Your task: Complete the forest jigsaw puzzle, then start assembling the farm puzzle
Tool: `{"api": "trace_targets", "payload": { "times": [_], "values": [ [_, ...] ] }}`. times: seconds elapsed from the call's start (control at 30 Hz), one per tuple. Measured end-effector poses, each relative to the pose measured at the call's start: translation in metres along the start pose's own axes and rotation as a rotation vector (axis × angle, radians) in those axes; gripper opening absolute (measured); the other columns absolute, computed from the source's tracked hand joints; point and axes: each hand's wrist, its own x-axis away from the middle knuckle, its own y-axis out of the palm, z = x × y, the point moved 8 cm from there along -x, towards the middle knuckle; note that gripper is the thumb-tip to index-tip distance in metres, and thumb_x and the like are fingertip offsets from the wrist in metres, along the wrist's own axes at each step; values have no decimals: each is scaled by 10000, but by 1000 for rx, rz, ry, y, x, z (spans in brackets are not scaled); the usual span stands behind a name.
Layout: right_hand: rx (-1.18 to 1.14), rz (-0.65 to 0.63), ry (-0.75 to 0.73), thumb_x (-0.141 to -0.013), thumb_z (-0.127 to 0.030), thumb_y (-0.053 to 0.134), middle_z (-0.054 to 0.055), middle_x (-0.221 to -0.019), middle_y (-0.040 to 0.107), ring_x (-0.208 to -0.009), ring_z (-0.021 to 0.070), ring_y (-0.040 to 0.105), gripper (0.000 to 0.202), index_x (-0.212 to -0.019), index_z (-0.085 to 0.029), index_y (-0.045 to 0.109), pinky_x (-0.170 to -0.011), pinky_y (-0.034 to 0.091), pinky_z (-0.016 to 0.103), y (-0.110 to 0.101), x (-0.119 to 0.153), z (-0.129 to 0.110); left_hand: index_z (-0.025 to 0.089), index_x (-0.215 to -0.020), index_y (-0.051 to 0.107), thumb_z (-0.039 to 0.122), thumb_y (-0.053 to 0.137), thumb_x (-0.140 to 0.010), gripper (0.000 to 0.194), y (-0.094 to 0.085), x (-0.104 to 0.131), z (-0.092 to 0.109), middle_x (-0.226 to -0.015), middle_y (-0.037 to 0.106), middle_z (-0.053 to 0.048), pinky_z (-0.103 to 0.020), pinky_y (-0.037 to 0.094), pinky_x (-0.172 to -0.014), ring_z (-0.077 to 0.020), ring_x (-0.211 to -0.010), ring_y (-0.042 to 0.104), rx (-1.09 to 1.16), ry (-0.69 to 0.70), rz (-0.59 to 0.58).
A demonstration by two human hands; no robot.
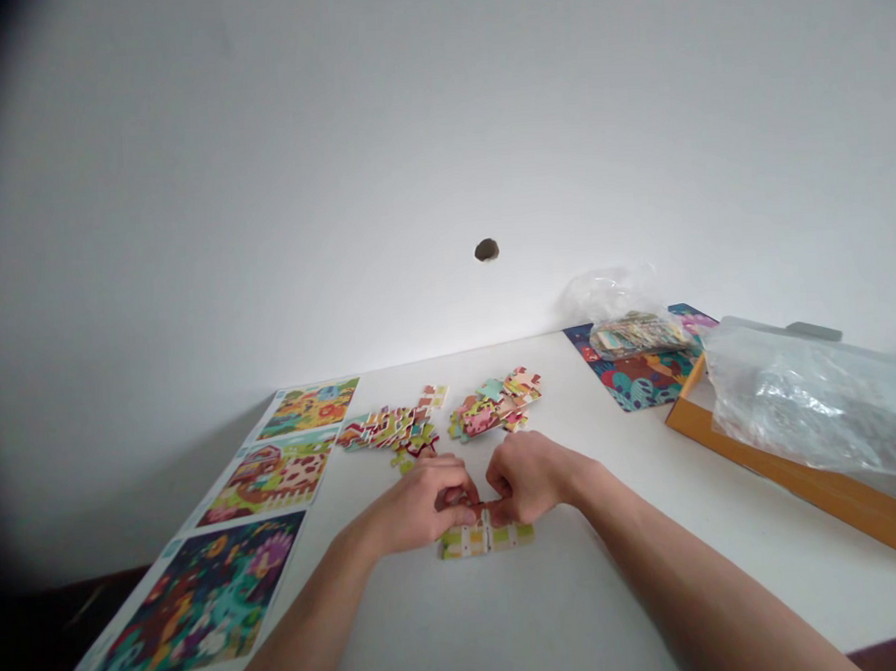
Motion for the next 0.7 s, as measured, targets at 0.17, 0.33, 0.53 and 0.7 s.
{"api": "trace_targets", "payload": {
  "times": [0.17, 0.33, 0.53, 0.7],
  "values": [
    [3, 3, 1, -644, -352, 716, -71, -478, 472, -429, 88, 345, 204, -577, -198, 601, -443, 228, 224, 2, 0, 1, 182, -778, 669, 271, 732, -744, 114, -2, -1, 3, -659, 499, 38, -226, 336, -674, -103, -657, 474, 22, -9, -12],
    [-7, 18, -12, -659, -344, 702, -66, -487, 487, -431, 87, 355, 208, -573, -191, 591, -450, 227, 224, 1, -1, 1, 174, -745, 664, 268, 725, -742, 112, -1, 0, 3, -652, 498, 40, -221, 345, -670, -97, -643, 471, 42, -20, -21],
    [-11, 47, 23, -695, -355, 670, -64, -466, 465, -425, 82, 338, 252, -542, -183, 566, -454, 214, 228, 0, -1, 2, 169, -727, 655, 266, 726, -735, 121, -2, 0, 4, -648, 504, 38, -220, 350, -659, -99, -636, 469, 33, -30, -22],
    [-7, 48, 61, -700, -375, 667, -66, -466, 450, -435, 84, 350, 259, -547, -187, 577, -460, 214, 231, 1, -2, 3, 167, -721, 642, 254, 715, -731, 114, -2, 0, 5, -649, 509, 34, -218, 348, -647, -105, -646, 472, 5, -34, -36]
  ]
}}
